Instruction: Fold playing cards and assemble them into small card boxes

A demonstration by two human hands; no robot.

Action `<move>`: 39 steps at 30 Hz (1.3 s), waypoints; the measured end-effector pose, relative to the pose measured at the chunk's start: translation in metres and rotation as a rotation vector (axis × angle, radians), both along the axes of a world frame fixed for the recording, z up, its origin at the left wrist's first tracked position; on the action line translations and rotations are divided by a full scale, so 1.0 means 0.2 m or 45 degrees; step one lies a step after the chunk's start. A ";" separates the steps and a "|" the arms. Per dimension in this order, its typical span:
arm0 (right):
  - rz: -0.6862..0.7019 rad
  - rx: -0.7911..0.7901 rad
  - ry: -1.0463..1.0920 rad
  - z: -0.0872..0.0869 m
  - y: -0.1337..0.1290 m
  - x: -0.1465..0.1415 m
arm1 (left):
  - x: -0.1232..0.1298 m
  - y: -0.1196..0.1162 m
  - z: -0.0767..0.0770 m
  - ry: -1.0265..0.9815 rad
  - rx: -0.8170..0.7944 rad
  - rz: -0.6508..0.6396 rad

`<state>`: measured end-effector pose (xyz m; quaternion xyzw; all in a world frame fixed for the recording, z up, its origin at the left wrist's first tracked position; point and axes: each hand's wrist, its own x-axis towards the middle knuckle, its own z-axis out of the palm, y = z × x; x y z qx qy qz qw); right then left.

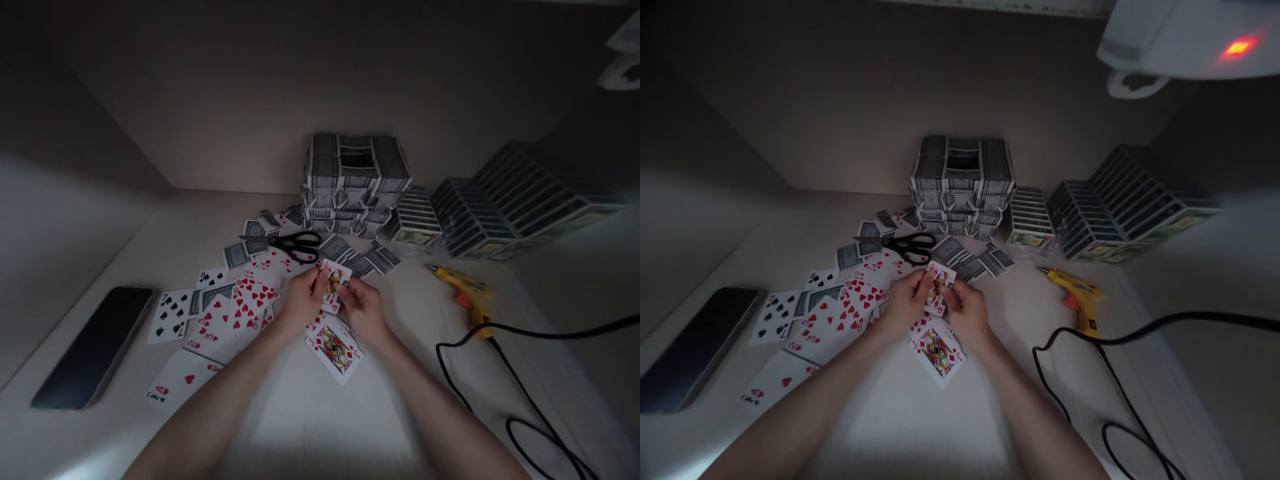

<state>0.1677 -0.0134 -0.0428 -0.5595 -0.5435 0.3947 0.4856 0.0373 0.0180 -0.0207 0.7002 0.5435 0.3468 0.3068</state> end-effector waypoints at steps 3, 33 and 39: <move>0.031 -0.033 0.035 0.00 0.00 0.00 | -0.01 -0.01 -0.02 -0.017 0.017 0.025; 0.066 -0.192 0.478 0.12 0.00 -0.04 | -0.02 0.00 -0.01 -0.249 -0.120 0.085; -0.048 -0.144 0.381 0.13 0.01 -0.02 | -0.02 -0.01 -0.02 -0.136 -0.071 0.053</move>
